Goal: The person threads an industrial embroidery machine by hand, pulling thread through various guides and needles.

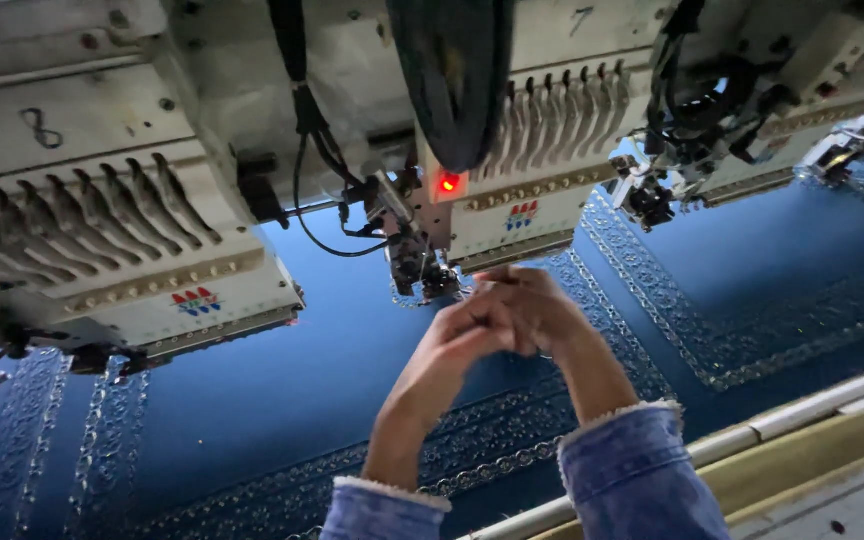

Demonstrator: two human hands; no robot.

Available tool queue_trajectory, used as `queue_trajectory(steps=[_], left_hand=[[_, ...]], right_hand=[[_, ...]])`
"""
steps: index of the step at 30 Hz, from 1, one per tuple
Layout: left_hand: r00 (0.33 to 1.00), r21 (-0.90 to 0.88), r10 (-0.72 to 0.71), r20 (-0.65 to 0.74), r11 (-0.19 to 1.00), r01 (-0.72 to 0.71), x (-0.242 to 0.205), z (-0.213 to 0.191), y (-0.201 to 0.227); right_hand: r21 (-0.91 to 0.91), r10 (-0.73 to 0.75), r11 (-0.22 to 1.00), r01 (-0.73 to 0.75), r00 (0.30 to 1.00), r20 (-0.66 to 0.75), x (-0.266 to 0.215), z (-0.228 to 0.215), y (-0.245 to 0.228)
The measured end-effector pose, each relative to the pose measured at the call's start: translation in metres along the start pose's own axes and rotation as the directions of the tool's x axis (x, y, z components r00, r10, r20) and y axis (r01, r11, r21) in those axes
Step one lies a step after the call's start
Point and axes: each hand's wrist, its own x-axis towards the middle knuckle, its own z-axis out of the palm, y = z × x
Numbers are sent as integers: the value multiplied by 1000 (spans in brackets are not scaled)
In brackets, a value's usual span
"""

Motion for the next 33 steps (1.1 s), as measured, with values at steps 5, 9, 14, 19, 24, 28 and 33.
queue_trajectory(steps=[5,9,14,19,24,28,33], left_hand=[[941,-152,-161,-298,981,120,5,-5,-33],[844,-18,-263,-467,957,289,22,-19,-79],[851,-95,-302,-429,952,290,13,-1,-44],[840,383,-189,-508,824,417,14,-11,-58],[829,580,-260,-495,611,538,10,14,-27],[831,651,-248,-498,526,548,15,3,-53],[849,685,-274,-451,503,527,11,9,-40]], right_hand=[[-296,50,955,10,980,194,17,-45,4],[-507,191,861,41,898,397,-12,-50,-29],[-652,277,746,135,827,489,-40,-38,-57],[-644,111,745,173,920,375,-40,-26,-70],[-813,-264,459,359,928,262,-8,-12,0],[-878,-289,431,210,953,86,26,-2,24],[-887,-275,449,103,961,-28,18,1,15]])
